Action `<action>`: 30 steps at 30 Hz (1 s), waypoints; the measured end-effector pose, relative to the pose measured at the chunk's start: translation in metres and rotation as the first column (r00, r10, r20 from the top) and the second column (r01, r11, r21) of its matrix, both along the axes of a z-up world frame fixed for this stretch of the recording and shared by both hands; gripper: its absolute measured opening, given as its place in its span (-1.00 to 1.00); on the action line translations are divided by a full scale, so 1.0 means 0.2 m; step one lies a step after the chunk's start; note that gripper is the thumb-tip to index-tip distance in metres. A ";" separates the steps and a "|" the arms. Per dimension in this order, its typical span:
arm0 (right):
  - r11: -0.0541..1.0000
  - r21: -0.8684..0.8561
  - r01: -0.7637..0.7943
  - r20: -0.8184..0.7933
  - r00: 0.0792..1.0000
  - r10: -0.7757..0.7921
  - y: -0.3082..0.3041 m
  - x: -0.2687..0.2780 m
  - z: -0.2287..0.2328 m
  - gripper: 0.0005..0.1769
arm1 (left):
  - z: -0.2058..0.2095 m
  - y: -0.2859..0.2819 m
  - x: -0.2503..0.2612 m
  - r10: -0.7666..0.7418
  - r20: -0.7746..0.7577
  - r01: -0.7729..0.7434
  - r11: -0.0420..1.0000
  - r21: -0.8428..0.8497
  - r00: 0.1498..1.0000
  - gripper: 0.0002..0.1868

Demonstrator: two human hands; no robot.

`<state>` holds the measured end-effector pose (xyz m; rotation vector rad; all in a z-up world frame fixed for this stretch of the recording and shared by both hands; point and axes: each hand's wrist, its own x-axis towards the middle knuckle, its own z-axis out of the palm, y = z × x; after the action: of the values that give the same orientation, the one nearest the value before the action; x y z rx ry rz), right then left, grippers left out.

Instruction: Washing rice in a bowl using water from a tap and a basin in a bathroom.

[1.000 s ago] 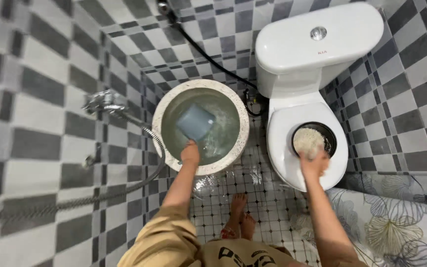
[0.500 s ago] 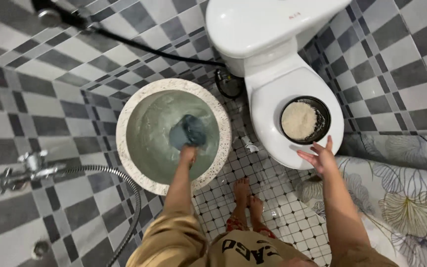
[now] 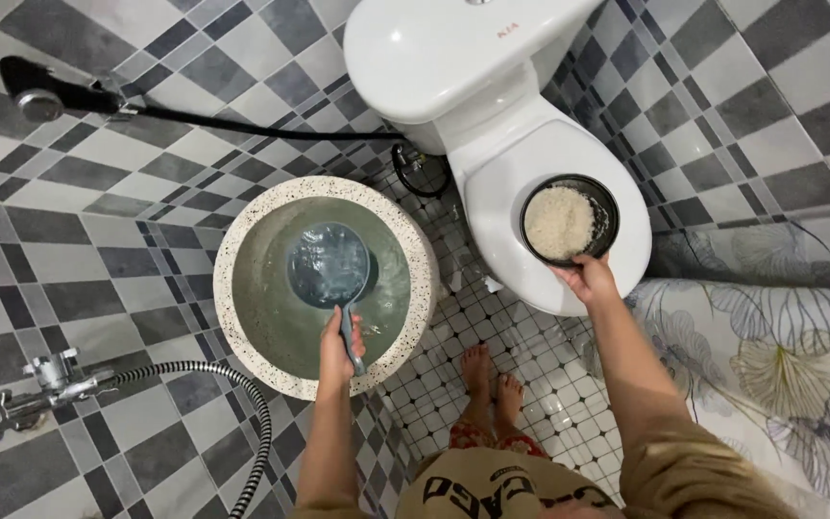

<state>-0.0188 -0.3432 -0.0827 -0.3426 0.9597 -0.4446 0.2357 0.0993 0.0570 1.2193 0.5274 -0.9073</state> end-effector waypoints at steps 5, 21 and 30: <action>0.998 -0.066 0.026 0.007 1.000 -0.026 0.03 -0.06 0.07 -0.13 | 0.26 -0.09 -0.12 -0.047 0.121 0.050 0.999 -0.018 0.992 -0.52; 0.987 -0.147 0.064 -0.079 0.994 -0.076 0.18 -0.74 0.88 -0.22 | 0.47 -0.94 -0.29 -0.395 0.222 0.421 0.903 -0.085 0.892 -0.86; 0.995 -0.071 0.073 -0.184 0.979 -0.085 0.30 -0.99 1.05 -0.14 | -0.05 -1.32 -0.39 -0.443 0.290 0.434 0.895 0.100 0.848 -0.86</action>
<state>-0.2169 -0.2831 0.1272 -0.4108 1.1464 -0.5230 0.1574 -0.1656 0.0478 1.5103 0.0040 -1.0675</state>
